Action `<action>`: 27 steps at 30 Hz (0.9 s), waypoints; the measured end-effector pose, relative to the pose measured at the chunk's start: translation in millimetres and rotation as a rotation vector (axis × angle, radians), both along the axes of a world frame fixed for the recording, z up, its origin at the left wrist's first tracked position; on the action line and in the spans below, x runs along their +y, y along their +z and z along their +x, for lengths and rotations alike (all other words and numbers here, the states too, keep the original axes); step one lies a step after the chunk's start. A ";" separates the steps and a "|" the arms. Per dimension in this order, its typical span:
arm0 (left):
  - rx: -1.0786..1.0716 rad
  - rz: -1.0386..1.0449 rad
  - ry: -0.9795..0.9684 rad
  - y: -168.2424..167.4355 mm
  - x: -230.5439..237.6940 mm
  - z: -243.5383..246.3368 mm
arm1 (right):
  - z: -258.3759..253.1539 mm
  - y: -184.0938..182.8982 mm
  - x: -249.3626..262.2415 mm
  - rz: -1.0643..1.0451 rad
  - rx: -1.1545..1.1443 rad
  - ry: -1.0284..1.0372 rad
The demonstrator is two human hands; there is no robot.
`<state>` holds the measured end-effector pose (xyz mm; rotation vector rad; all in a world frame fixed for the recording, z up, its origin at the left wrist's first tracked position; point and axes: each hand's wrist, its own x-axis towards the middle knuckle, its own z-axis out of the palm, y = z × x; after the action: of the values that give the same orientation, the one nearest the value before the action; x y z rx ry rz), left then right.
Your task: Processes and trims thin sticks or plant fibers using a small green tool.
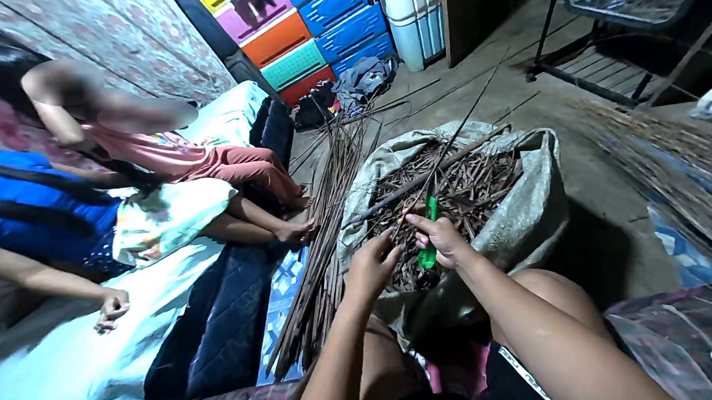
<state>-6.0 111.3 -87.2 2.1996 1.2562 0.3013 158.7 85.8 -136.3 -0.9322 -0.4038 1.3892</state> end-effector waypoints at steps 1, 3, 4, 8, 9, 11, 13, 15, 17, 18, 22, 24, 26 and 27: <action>-0.003 0.010 0.005 -0.5 4.9 11.3 | 0.2 1.1 0.9 -0.046 -0.074 -0.015; -0.013 0.019 0.050 -3.1 14.5 25.1 | 2.8 0.2 2.1 -0.120 -0.348 -0.018; -0.018 0.020 0.090 -3.1 18.1 29.2 | 5.5 0.3 1.9 -0.157 -0.521 0.003; -0.025 0.116 0.208 -6.6 27.1 31.9 | 8.4 9.4 -5.6 -0.124 -0.918 0.156; -0.029 0.152 0.219 -8.9 27.9 30.8 | 4.8 10.7 -8.3 -0.071 -0.959 0.187; -0.049 0.237 0.228 -14.3 27.9 28.4 | -4.5 12.6 -13.4 0.009 -1.014 0.256; -0.076 0.328 0.227 -20.0 26.5 26.1 | -12.0 11.7 -16.4 0.041 -1.067 0.320; -0.104 0.392 0.232 -25.5 24.7 24.1 | -13.7 13.7 -18.0 0.024 -1.085 0.390; -0.150 0.424 0.235 -31.3 24.3 21.5 | -13.0 14.4 -18.8 0.020 -1.070 0.410; -0.170 0.439 0.236 -33.9 24.3 20.1 | -12.3 14.5 -19.3 0.026 -1.057 0.413; -0.172 0.483 0.234 -38.1 21.8 18.0 | -11.2 15.0 -20.4 0.011 -1.065 0.407; -0.164 0.505 0.235 -39.7 19.6 19.5 | -11.8 15.2 -20.2 -0.022 -1.091 0.404; -0.161 0.527 0.234 -41.6 19.5 20.2 | -13.2 15.8 -19.9 -0.046 -1.103 0.391; -0.162 0.539 0.233 -42.5 19.5 20.3 | -14.0 16.2 -19.5 -0.053 -1.104 0.384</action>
<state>14.3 130.9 -129.7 2.3918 1.4651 0.9912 144.7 66.3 -120.1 -1.6879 -1.4310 1.0958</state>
